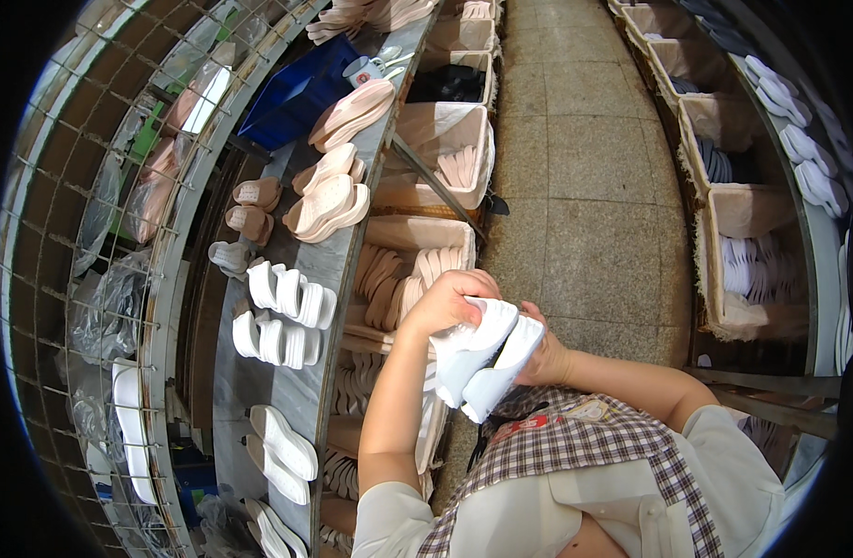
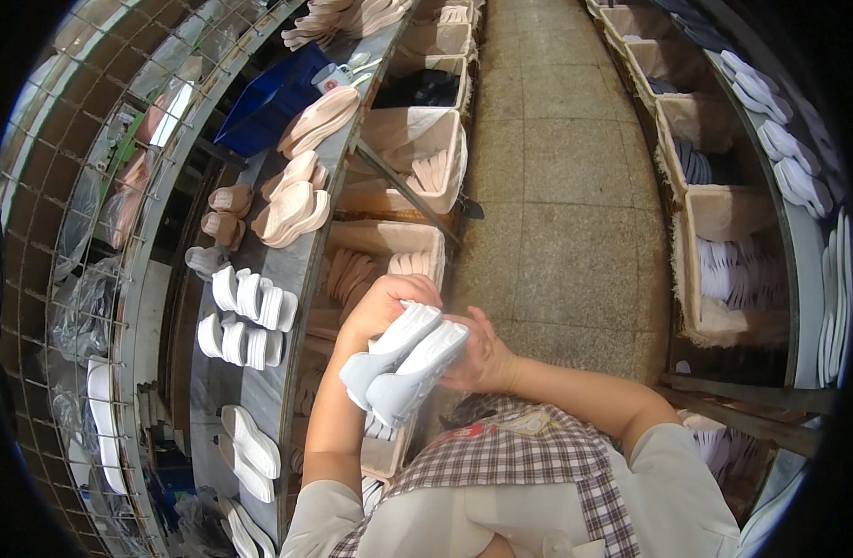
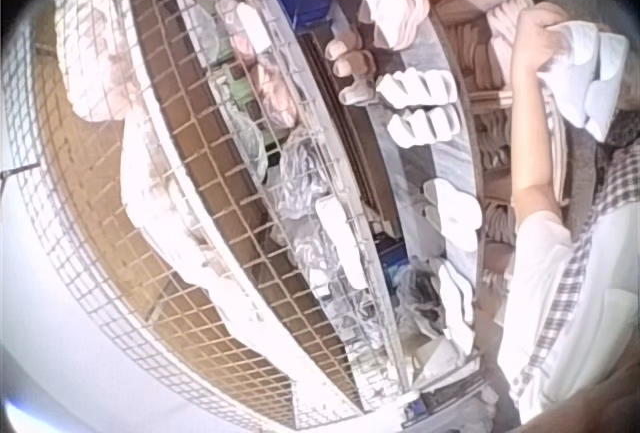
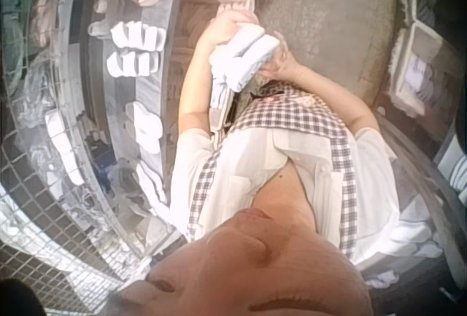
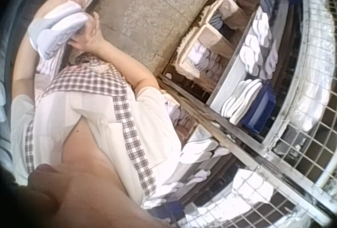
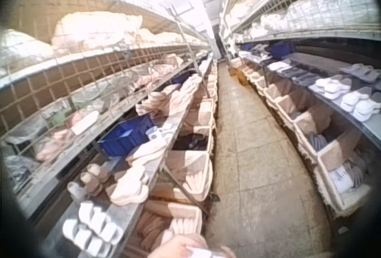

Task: The person picks up pairs of white and black slippers from a shelf, turns them over to inspect the soles, and places them into a large fabric bin. The person also picks up a small black object and a white brush from the shelf, briefly handling them before returning to the slippers.

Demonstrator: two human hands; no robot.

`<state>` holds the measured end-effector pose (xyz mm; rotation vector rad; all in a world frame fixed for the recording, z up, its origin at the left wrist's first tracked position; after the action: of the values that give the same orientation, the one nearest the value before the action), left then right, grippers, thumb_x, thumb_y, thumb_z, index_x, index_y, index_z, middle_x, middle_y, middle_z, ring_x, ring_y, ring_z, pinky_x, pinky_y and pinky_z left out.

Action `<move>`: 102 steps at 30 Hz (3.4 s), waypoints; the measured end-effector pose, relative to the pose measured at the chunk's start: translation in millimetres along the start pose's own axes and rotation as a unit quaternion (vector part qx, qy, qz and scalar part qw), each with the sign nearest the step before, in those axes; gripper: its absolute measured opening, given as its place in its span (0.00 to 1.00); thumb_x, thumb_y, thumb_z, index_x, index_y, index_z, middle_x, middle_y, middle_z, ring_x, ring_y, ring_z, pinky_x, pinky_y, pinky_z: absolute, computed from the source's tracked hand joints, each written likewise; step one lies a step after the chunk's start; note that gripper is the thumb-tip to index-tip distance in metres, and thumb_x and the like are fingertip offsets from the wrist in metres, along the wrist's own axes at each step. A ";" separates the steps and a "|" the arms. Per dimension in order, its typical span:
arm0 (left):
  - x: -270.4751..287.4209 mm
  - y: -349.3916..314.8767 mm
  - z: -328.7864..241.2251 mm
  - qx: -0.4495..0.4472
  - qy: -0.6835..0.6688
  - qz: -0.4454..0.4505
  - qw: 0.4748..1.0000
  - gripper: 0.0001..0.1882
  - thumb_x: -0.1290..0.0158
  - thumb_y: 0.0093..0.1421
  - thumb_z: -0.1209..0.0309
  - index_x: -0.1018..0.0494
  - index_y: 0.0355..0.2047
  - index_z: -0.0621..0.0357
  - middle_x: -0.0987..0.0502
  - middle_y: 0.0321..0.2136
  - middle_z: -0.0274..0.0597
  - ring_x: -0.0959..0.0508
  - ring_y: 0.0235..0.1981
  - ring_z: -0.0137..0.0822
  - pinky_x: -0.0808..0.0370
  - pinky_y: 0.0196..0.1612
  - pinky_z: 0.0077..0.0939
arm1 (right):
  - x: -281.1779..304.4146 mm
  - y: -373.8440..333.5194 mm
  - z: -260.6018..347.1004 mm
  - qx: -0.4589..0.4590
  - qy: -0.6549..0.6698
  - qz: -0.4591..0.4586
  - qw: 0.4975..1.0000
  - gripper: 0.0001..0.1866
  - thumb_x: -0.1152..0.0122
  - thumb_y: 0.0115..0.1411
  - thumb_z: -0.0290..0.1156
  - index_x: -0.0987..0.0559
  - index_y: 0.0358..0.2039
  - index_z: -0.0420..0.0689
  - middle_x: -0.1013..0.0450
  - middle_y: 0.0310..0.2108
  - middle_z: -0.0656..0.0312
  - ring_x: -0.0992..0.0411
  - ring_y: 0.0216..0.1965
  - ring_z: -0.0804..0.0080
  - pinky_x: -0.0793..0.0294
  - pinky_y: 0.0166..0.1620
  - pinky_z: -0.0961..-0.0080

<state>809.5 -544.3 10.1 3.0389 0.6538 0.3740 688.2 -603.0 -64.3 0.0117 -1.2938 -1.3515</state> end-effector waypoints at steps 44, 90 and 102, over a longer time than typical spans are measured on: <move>8.1 -11.4 48.8 0.055 -0.040 -0.067 0.995 0.23 0.41 0.49 0.56 0.25 0.33 0.66 0.24 0.30 0.41 0.25 0.33 0.35 0.29 0.39 0.27 | 7.1 -5.6 4.5 0.038 -0.002 -0.052 0.998 0.36 0.33 0.44 0.54 0.31 0.51 0.50 0.50 0.52 0.47 0.47 0.58 0.47 0.50 0.57 0.44; -43.4 -111.7 54.6 0.024 -0.521 -0.365 0.771 0.25 0.70 0.68 0.56 0.48 0.60 0.56 0.40 0.57 0.47 0.36 0.57 0.37 0.34 0.55 0.29 | 14.4 100.1 9.0 -0.126 0.433 0.154 0.879 0.30 0.70 0.66 0.51 0.33 0.56 0.41 0.43 0.60 0.49 0.47 0.62 0.55 0.52 0.63 0.63; -46.4 -143.0 74.0 -0.048 -0.660 -0.316 0.680 0.23 0.67 0.68 0.59 0.44 0.57 0.59 0.35 0.52 0.47 0.31 0.51 0.37 0.30 0.52 0.28 | 1.2 119.0 19.5 -0.155 0.415 0.180 0.879 0.19 0.54 0.62 0.37 0.27 0.47 0.38 0.35 0.54 0.50 0.40 0.56 0.55 0.43 0.58 0.64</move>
<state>728.0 -429.7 -81.1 1.8536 1.2125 -1.5194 756.2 -552.8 21.6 0.1126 -0.3235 -1.0251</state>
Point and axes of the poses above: each hand's wrist, its own y-axis towards the middle knuckle, its own x-axis out of the back of the hand, z = x × y, the point moved 7 cm from there along y, towards the middle knuckle
